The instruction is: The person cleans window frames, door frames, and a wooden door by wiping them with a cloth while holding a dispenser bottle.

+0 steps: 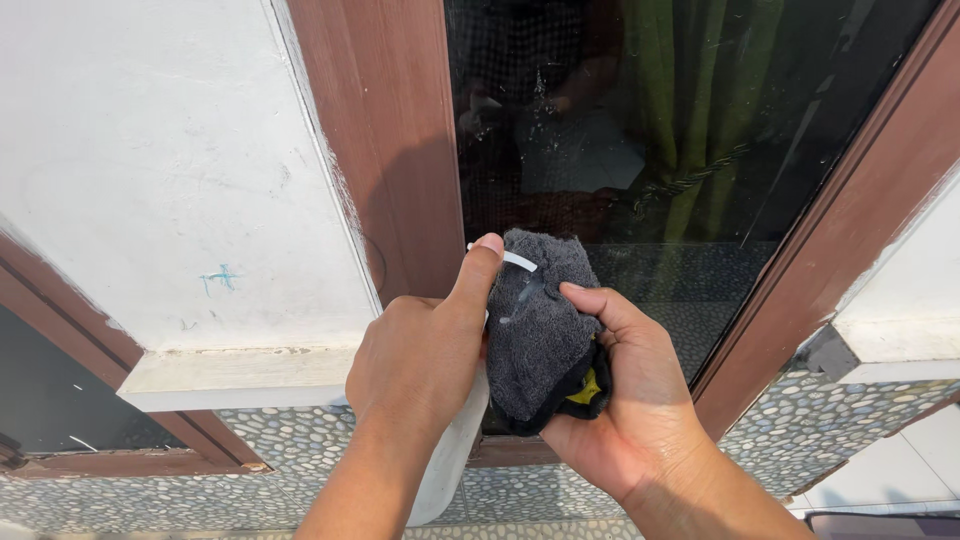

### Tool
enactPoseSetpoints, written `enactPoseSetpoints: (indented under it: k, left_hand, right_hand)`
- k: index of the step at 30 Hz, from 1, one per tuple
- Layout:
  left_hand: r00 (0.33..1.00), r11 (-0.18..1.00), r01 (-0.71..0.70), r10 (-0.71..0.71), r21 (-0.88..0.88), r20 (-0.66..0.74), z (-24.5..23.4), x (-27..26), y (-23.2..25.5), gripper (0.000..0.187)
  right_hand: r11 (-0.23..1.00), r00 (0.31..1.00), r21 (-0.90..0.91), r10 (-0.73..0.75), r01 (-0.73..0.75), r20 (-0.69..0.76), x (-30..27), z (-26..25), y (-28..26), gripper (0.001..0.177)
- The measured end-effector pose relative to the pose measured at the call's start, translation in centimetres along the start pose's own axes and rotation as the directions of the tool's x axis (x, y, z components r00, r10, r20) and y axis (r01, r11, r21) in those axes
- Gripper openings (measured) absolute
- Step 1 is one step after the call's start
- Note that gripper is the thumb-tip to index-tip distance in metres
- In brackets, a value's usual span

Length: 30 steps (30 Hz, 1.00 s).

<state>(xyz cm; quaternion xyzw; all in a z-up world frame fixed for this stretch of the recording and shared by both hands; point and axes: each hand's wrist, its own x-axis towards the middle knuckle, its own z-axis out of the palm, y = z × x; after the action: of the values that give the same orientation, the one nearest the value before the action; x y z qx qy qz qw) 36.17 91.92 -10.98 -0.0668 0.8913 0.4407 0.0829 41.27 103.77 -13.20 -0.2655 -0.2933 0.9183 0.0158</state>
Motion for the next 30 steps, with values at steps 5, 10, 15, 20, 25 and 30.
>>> enactPoseSetpoints:
  k: [5,10,15,20,25,30]
  left_hand:
    - [1.0,0.993,-0.02,0.019,0.12,0.012,-1.3,0.9,-0.8,0.084]
    - [0.999,0.999,0.038,-0.039,-0.034,-0.037,-2.8,2.4,-2.6,0.083]
    - [0.989,0.964,0.101,-0.124,-0.247,-0.078,-5.0,3.8,-4.2,0.088]
    - [0.99,0.89,0.065,-0.114,-0.45,-0.082,-7.8,6.3,-4.5,0.09]
    - [0.993,0.838,-0.061,-0.004,-0.543,-0.117,-9.8,8.4,-2.2,0.09]
    - [0.993,0.816,-0.113,0.066,-0.567,-0.103,-12.0,10.2,0.2,0.093]
  right_hand:
    - [0.999,0.997,0.015,0.034,-0.033,-0.075,0.2,1.8,1.1,0.037]
    - [0.996,0.992,0.026,0.086,-0.084,-0.097,1.6,2.9,2.3,0.045]
    - [0.956,0.987,-0.29,-0.077,0.033,-0.143,2.5,5.3,2.6,0.034]
    - [0.666,0.78,-0.408,-0.51,0.625,0.363,3.1,10.8,-0.8,0.052]
    - [-0.49,-0.198,-0.137,-0.57,0.861,0.797,2.2,20.8,-9.1,0.047]
    - [-0.916,-0.431,-0.18,-0.333,0.359,0.839,1.3,29.7,-14.5,0.033]
